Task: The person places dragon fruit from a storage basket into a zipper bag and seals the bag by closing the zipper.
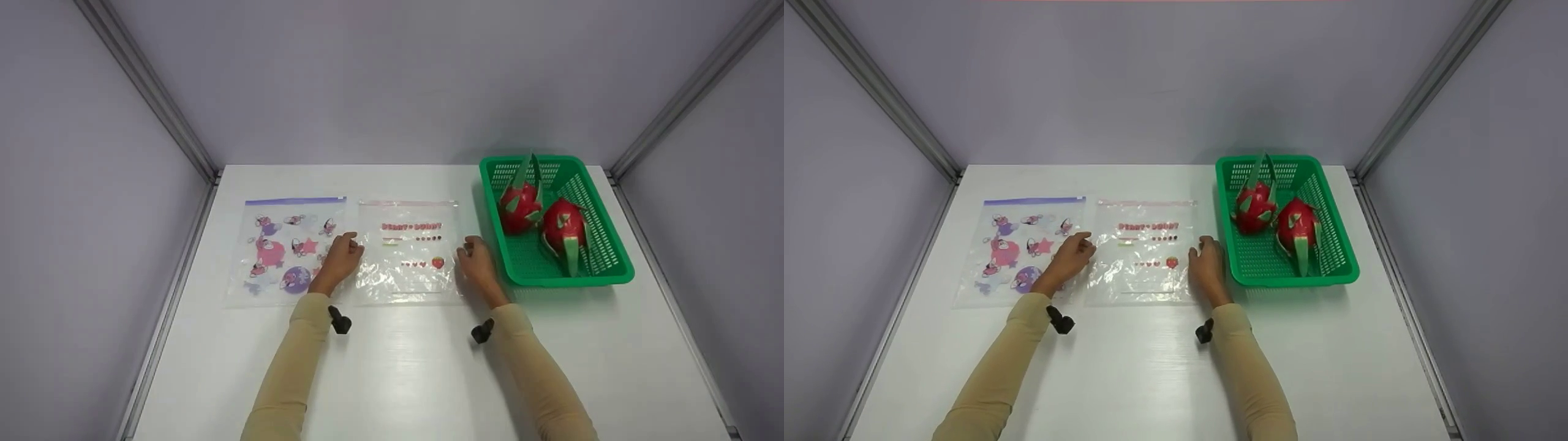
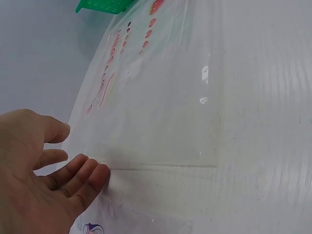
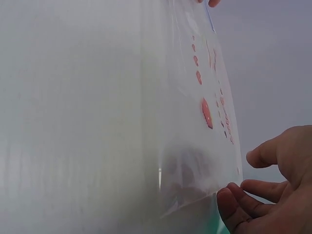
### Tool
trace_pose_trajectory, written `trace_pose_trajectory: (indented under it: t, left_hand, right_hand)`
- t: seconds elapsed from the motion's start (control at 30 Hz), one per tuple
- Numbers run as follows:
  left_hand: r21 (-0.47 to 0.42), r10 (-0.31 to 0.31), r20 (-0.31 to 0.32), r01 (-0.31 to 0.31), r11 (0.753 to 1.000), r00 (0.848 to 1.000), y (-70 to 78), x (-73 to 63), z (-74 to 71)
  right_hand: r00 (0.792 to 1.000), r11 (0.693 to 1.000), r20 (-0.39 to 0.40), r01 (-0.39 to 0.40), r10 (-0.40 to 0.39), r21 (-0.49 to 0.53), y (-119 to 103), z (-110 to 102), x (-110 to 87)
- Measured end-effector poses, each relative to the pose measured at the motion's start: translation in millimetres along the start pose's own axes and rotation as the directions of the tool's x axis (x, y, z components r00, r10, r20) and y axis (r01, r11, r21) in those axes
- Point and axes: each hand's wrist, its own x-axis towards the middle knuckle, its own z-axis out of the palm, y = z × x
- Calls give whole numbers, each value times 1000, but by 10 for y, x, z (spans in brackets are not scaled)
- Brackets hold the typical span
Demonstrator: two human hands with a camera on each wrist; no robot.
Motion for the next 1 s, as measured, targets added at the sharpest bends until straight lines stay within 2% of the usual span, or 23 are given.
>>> trace_pose_trajectory:
  t: [0.2, 0.33, 0.47, 0.6, 0.8, 1.0]
  left_hand:
    - [-28, -4, -22, 4, 1000, 1000, 32, -24, -11]
    - [-77, -51, -5, 51, 996, 999, 38, -20, -20]
    - [-113, -101, 19, 102, 988, 995, 16, 0, -25]
    - [-104, -123, 27, 125, 987, 992, 9, 7, -25]
    - [-78, -127, 12, 128, 989, 992, 25, -8, -18]
    - [-69, -149, 3, 149, 986, 989, 17, 1, -12]
  right_hand:
    - [1000, 1000, -19, 25, -25, 15, 7, -3, -3]
    - [999, 999, -21, 29, -29, 24, 7, -15, -3]
    - [1000, 999, -13, -2, 3, 37, 6, -29, -3]
    - [1000, 998, -1, -28, 29, 52, 5, -31, -2]
    - [999, 997, 14, -48, 47, 59, 5, -41, -10]
    - [999, 995, -32, 34, -31, 89, 27, -32, -21]
